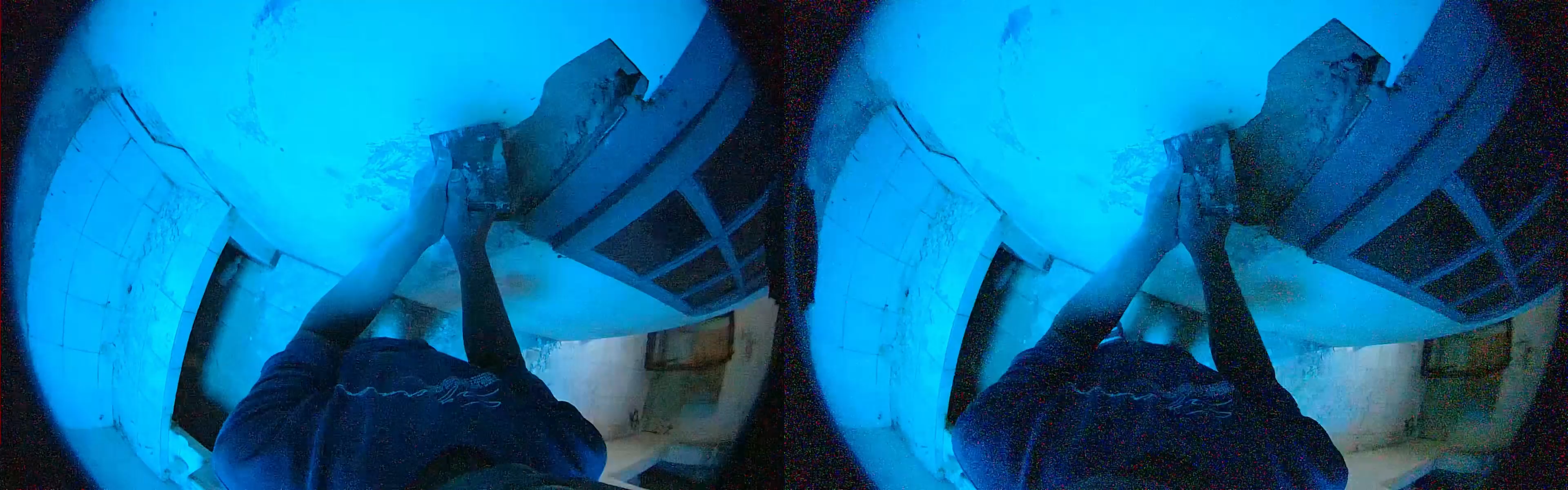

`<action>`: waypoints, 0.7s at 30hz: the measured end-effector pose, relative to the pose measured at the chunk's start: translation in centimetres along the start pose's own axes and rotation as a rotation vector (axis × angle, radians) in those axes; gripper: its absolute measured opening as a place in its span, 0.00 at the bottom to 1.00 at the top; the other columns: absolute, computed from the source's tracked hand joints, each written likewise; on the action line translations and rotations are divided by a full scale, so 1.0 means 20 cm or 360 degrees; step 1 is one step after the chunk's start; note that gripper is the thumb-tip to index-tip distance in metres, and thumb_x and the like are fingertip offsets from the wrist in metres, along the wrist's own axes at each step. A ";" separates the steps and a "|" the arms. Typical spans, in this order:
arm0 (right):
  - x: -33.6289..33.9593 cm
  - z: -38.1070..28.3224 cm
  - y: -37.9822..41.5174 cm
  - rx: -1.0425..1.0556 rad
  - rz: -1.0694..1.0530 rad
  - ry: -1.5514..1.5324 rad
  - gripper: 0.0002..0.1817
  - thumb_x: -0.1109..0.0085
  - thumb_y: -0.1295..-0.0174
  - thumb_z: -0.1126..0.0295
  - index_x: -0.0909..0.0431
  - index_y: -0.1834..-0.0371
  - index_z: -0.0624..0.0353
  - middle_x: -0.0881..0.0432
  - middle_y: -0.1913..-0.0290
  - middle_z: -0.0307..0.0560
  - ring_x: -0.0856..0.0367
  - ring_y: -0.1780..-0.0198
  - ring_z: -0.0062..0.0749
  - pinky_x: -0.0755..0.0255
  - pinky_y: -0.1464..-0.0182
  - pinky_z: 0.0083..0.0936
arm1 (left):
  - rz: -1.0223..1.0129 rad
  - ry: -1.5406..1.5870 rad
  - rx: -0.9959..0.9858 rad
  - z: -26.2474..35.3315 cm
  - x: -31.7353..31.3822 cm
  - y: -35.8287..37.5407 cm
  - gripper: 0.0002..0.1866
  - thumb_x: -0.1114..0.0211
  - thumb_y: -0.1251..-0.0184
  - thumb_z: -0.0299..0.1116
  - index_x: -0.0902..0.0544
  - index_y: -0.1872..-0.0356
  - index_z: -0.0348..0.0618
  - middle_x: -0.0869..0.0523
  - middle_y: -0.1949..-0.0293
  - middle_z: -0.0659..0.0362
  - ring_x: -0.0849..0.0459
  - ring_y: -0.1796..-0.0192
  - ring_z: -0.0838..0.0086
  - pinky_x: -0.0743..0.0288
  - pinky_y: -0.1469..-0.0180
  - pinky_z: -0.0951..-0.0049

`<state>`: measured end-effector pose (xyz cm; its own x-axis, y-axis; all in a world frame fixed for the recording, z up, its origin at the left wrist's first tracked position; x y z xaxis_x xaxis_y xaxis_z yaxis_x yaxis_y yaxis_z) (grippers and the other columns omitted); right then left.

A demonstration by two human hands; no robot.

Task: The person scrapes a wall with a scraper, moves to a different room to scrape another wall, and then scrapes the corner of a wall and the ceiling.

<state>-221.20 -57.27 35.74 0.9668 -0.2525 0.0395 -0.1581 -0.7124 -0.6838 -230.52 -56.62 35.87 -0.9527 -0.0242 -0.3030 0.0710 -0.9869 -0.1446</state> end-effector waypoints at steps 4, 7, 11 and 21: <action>-0.04 -0.05 -0.02 0.0243 0.0019 0.0434 0.09 0.43 0.34 0.70 0.21 0.57 0.64 0.18 0.55 0.47 0.21 0.55 0.34 0.28 0.50 0.33 | 0.0002 0.0243 -0.0002 0.02 0.01 -0.07 0.30 0.58 0.25 0.57 0.21 0.61 0.37 0.17 0.70 0.55 0.22 0.68 0.71 0.29 0.63 0.68; -0.02 0.00 0.02 0.0187 0.0012 0.0350 0.09 0.42 0.35 0.71 0.21 0.56 0.65 0.18 0.54 0.48 0.21 0.53 0.33 0.28 0.49 0.34 | -0.0039 0.0314 0.0028 0.01 -0.01 -0.05 0.29 0.56 0.25 0.56 0.21 0.61 0.37 0.17 0.70 0.55 0.22 0.68 0.72 0.29 0.62 0.68; -0.02 -0.04 0.05 -0.0016 0.0259 0.0087 0.12 0.40 0.35 0.71 0.24 0.51 0.65 0.19 0.51 0.49 0.22 0.51 0.33 0.28 0.46 0.35 | 0.0072 -0.0014 -0.0159 0.06 0.01 -0.07 0.30 0.55 0.25 0.56 0.21 0.64 0.35 0.18 0.71 0.52 0.22 0.68 0.69 0.28 0.61 0.65; -0.06 0.13 0.06 0.0102 0.0100 0.0218 0.16 0.42 0.35 0.71 0.28 0.45 0.63 0.23 0.47 0.47 0.26 0.46 0.33 0.31 0.43 0.34 | 0.0044 0.0245 -0.0155 0.15 -0.02 0.01 0.25 0.49 0.27 0.54 0.20 0.64 0.39 0.20 0.74 0.62 0.23 0.75 0.77 0.28 0.71 0.73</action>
<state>-222.00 -56.09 33.04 0.9183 -0.3853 0.0908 -0.2004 -0.6503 -0.7327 -230.94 -57.35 38.90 -0.8941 -0.0191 -0.4475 0.1319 -0.9660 -0.2223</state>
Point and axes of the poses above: each hand's wrist, its own y-axis away from the middle knuckle, its own x-axis out of the back of the hand, z = x × y, the point moved 5 cm from there along -y, towards the middle knuckle
